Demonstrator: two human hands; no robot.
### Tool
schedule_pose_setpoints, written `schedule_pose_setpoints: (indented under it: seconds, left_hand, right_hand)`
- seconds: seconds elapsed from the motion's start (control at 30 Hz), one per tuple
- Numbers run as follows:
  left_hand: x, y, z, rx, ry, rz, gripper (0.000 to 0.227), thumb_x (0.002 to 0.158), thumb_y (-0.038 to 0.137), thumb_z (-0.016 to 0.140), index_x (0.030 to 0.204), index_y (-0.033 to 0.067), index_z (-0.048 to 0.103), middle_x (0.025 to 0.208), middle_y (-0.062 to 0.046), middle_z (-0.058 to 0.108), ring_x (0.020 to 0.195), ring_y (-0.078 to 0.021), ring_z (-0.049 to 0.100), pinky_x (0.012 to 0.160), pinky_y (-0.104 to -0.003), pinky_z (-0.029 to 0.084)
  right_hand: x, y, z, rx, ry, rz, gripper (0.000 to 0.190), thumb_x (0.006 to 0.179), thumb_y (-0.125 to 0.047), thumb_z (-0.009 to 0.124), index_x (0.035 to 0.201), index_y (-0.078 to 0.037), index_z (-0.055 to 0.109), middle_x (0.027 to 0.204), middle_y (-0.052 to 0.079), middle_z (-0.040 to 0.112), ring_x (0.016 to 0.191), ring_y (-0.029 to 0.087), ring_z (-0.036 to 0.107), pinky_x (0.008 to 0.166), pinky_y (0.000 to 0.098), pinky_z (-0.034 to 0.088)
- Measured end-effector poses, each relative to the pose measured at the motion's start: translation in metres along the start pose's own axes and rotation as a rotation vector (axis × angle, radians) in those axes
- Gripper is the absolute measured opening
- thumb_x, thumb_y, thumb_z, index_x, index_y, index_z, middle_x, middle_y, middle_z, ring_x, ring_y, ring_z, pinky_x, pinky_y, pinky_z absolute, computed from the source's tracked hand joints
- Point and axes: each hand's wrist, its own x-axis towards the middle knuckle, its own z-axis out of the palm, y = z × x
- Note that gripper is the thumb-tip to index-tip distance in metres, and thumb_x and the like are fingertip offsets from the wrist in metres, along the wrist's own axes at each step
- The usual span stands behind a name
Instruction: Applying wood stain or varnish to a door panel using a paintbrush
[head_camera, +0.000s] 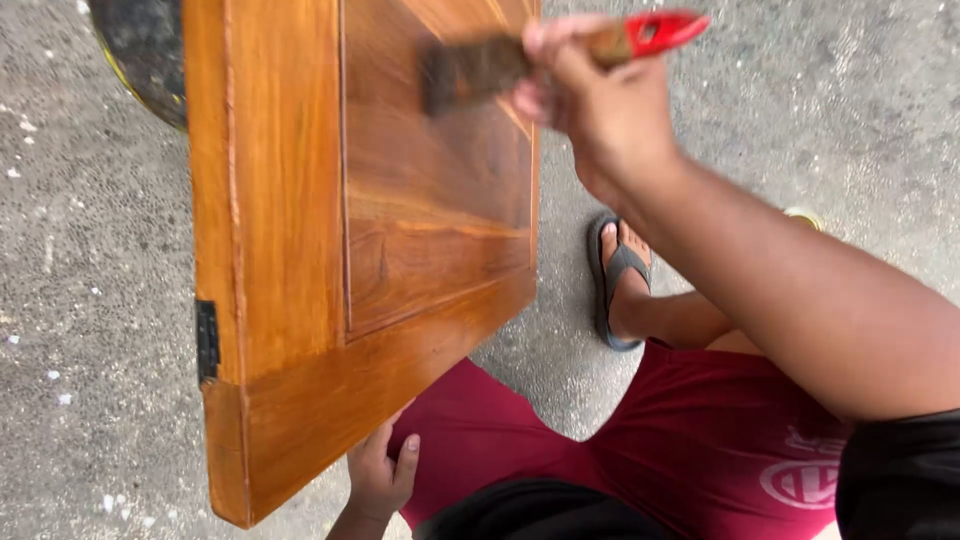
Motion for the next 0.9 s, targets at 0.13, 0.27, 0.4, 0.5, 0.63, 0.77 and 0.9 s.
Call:
schedule_pose_setpoints:
  seconds: [0.13, 0.27, 0.4, 0.5, 0.63, 0.77, 0.9]
  left_hand:
    - [0.003, -0.005, 0.002, 0.002, 0.011, 0.018, 0.045, 0.092, 0.023, 0.055, 0.129, -0.0019, 0.063, 0.132, -0.019, 0.067, 0.120, -0.0327, 0.066, 0.102, -0.041, 0.050]
    - [-0.008, -0.017, 0.004, 0.014, 0.027, 0.012, 0.048, 0.095, 0.026, 0.054, 0.129, -0.0079, 0.059, 0.133, -0.023, 0.064, 0.121, -0.0352, 0.064, 0.103, -0.043, 0.050]
    - [-0.010, -0.021, 0.006, 0.008, 0.027, -0.027, 0.051, 0.094, 0.024, 0.055, 0.135, -0.0061, 0.057, 0.138, -0.022, 0.063, 0.123, -0.0354, 0.064, 0.103, -0.041, 0.049]
    - [-0.016, -0.020, 0.005, 0.010, 0.033, -0.034, 0.050, 0.092, 0.022, 0.058, 0.133, -0.0059, 0.058, 0.135, -0.021, 0.065, 0.117, -0.0349, 0.067, 0.099, -0.039, 0.051]
    - [-0.016, -0.026, 0.008, -0.006, 0.042, -0.038, 0.049, 0.092, 0.021, 0.057, 0.132, -0.0075, 0.057, 0.131, -0.022, 0.066, 0.113, -0.0331, 0.068, 0.096, -0.038, 0.053]
    - [-0.014, -0.019, 0.006, 0.006, 0.027, -0.073, 0.051, 0.093, 0.023, 0.057, 0.135, -0.0068, 0.056, 0.137, -0.022, 0.064, 0.120, -0.0341, 0.066, 0.101, -0.039, 0.051]
    - [-0.015, -0.016, 0.007, 0.004, 0.045, -0.050, 0.050, 0.091, 0.021, 0.057, 0.133, -0.0066, 0.057, 0.135, -0.022, 0.065, 0.118, -0.0354, 0.066, 0.100, -0.041, 0.051]
  right_hand:
    - [-0.005, -0.023, 0.013, 0.121, -0.064, -0.035, 0.030, 0.088, -0.016, 0.077, 0.108, 0.005, 0.069, 0.088, 0.010, 0.071, 0.073, 0.015, 0.073, 0.070, 0.0239, 0.069]
    - [0.017, 0.016, -0.012, -0.351, 0.041, -0.065, 0.003, 0.098, -0.004, 0.066, 0.098, -0.002, 0.068, 0.091, 0.012, 0.072, 0.070, 0.014, 0.077, 0.063, 0.0190, 0.073]
    - [0.007, -0.014, 0.013, -0.106, -0.073, -0.197, 0.013, 0.093, -0.008, 0.076, 0.099, 0.001, 0.070, 0.085, 0.013, 0.073, 0.071, 0.018, 0.076, 0.067, 0.0250, 0.072]
    - [0.000, -0.024, 0.016, 0.098, -0.076, -0.105, 0.022, 0.089, -0.009, 0.077, 0.103, 0.005, 0.068, 0.088, 0.013, 0.070, 0.074, 0.019, 0.075, 0.071, 0.0290, 0.071]
    - [0.018, 0.012, -0.009, -0.286, -0.006, -0.193, 0.007, 0.096, -0.008, 0.073, 0.097, -0.003, 0.068, 0.085, 0.011, 0.073, 0.064, 0.013, 0.072, 0.059, 0.0217, 0.067]
    - [0.017, -0.019, 0.014, -0.225, -0.086, -0.279, 0.016, 0.097, -0.007, 0.074, 0.100, 0.006, 0.065, 0.083, 0.011, 0.071, 0.066, 0.014, 0.074, 0.059, 0.0222, 0.070]
    - [0.029, -0.024, 0.013, 0.015, -0.115, -0.146, 0.011, 0.095, -0.003, 0.068, 0.103, 0.004, 0.066, 0.090, 0.012, 0.071, 0.079, 0.018, 0.077, 0.075, 0.0265, 0.073]
